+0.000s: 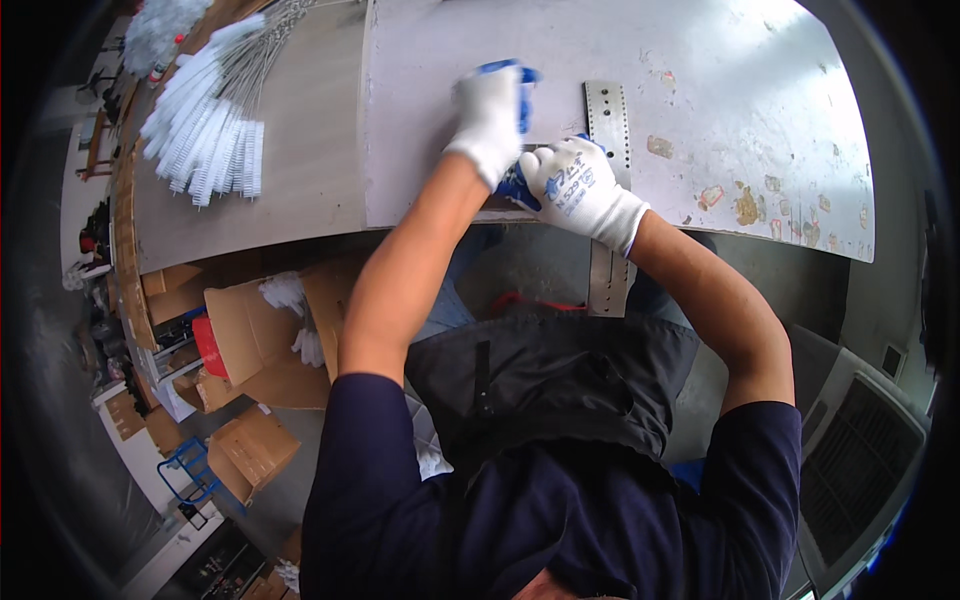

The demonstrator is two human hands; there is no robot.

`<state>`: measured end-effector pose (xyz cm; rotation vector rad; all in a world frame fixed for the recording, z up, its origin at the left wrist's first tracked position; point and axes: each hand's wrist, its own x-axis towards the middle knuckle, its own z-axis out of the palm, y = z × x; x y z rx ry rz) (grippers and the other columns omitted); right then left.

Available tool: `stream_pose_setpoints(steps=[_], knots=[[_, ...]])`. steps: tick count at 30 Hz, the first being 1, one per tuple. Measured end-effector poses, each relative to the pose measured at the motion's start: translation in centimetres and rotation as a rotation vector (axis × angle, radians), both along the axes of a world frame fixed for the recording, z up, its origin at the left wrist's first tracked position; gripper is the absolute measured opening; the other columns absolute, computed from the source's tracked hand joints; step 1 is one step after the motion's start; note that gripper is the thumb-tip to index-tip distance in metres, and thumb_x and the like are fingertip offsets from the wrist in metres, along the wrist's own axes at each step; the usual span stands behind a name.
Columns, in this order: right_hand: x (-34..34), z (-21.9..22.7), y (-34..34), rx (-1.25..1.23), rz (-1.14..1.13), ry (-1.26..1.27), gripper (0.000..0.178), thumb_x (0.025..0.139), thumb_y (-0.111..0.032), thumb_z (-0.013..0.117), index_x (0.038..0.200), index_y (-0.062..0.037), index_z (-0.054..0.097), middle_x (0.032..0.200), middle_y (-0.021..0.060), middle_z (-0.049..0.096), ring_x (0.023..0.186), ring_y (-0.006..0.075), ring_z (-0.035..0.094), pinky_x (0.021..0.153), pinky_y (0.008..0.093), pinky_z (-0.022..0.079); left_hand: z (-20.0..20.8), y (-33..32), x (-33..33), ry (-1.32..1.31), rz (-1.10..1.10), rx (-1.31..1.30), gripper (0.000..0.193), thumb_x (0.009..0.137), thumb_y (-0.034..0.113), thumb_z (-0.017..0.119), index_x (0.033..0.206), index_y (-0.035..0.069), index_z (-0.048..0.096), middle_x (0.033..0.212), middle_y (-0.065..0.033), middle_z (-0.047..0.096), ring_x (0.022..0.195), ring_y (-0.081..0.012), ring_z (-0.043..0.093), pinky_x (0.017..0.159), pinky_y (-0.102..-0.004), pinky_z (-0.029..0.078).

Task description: The person inserts white bristle heads onto metal rods using a jig on a workbench. They repeatedly pick up a bristle head and a rod, align them in the jig, and push them together to form a brush, placing the finished items on the table.

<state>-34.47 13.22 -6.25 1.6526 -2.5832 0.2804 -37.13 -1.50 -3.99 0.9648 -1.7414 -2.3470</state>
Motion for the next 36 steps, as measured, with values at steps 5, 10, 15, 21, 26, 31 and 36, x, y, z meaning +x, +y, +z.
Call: stream_pose_setpoints(steps=[5, 10, 15, 21, 26, 31, 36], knots=[[-0.5, -0.1, 0.0, -0.083, -0.066, -0.045, 0.029, 0.089, -0.038, 0.065, 0.090, -0.0090, 0.061, 0.077, 0.0112, 0.070, 0.073, 0.0286, 0.071, 0.069, 0.0412, 0.053, -0.1, 0.4, -1.2, -0.036, -0.135, -0.151, 0.019, 0.092, 0.009, 0.055, 0.084, 0.003, 0.071, 0.057, -0.0001, 0.050, 0.045, -0.0131, 0.047, 0.043, -0.0307, 0.036], [0.0, 2.5, -2.7, 0.087, -0.235, -0.173, 0.038, 0.087, -0.045, 0.067, 0.089, -0.0064, 0.067, 0.079, 0.0121, 0.071, 0.074, 0.0301, 0.071, 0.070, 0.0427, 0.053, -0.4, -1.8, 0.4, 0.048, -0.042, -0.091, 0.020, 0.095, 0.012, 0.054, 0.086, -0.002, 0.066, 0.061, -0.0058, 0.055, 0.050, -0.0176, 0.054, 0.048, -0.0341, 0.045], [-0.1, 0.5, -1.7, 0.000, -0.192, -0.029, 0.036, 0.083, -0.042, 0.073, 0.095, -0.0091, 0.065, 0.086, 0.0120, 0.069, 0.082, 0.0298, 0.069, 0.076, 0.0430, 0.052, -1.1, -8.4, 1.7, 0.109, -0.144, -0.709, 0.031, 0.100, 0.028, 0.059, 0.095, 0.000, 0.071, 0.068, -0.0037, 0.064, 0.058, -0.0138, 0.061, 0.054, -0.0319, 0.050], [0.2, 1.3, -0.8, -0.390, -0.160, -0.035, 0.032, 0.080, -0.031, 0.075, 0.095, -0.0065, 0.061, 0.090, 0.0120, 0.064, 0.086, 0.0309, 0.065, 0.078, 0.0417, 0.051, -3.2, -19.8, -0.8, 0.090, 0.118, -1.317, 0.027, 0.099, 0.029, 0.060, 0.112, 0.007, 0.070, 0.089, -0.0103, 0.073, 0.081, -0.0241, 0.070, 0.074, -0.0384, 0.055], [-0.7, -0.5, -0.3, -0.924, -0.601, -0.442, 0.021, 0.085, -0.005, 0.068, 0.105, -0.0026, 0.063, 0.088, 0.0150, 0.065, 0.080, 0.0335, 0.066, 0.073, 0.0394, 0.052, -0.3, -24.1, -8.0, 0.035, -0.062, -1.692, 0.043, 0.095, 0.024, 0.057, 0.137, 0.015, 0.055, 0.140, -0.0148, 0.056, 0.117, -0.0372, 0.061, 0.097, -0.0503, 0.050], [-1.3, -1.0, 0.1, -1.012, -0.724, -0.622, 0.020, 0.088, 0.001, 0.063, 0.107, -0.0021, 0.063, 0.087, 0.0147, 0.066, 0.076, 0.0254, 0.067, 0.073, 0.0348, 0.052, -2.2, -29.3, -12.4, -0.313, -0.204, -1.984, 0.050, 0.095, 0.010, 0.045, 0.142, 0.024, 0.055, 0.153, -0.0106, 0.046, 0.130, -0.0368, 0.053, 0.108, -0.0470, 0.044], [-7.3, -1.2, 6.7, -0.764, -0.928, -0.182, 0.019, 0.089, -0.012, 0.070, 0.105, -0.0031, 0.065, 0.084, 0.0136, 0.067, 0.074, 0.0261, 0.067, 0.071, 0.0366, 0.052, -1.6, -28.5, -13.6, -0.355, -0.273, -1.981, 0.042, 0.097, 0.013, 0.047, 0.135, 0.021, 0.061, 0.145, -0.0143, 0.052, 0.126, -0.0364, 0.055, 0.105, -0.0474, 0.047]])
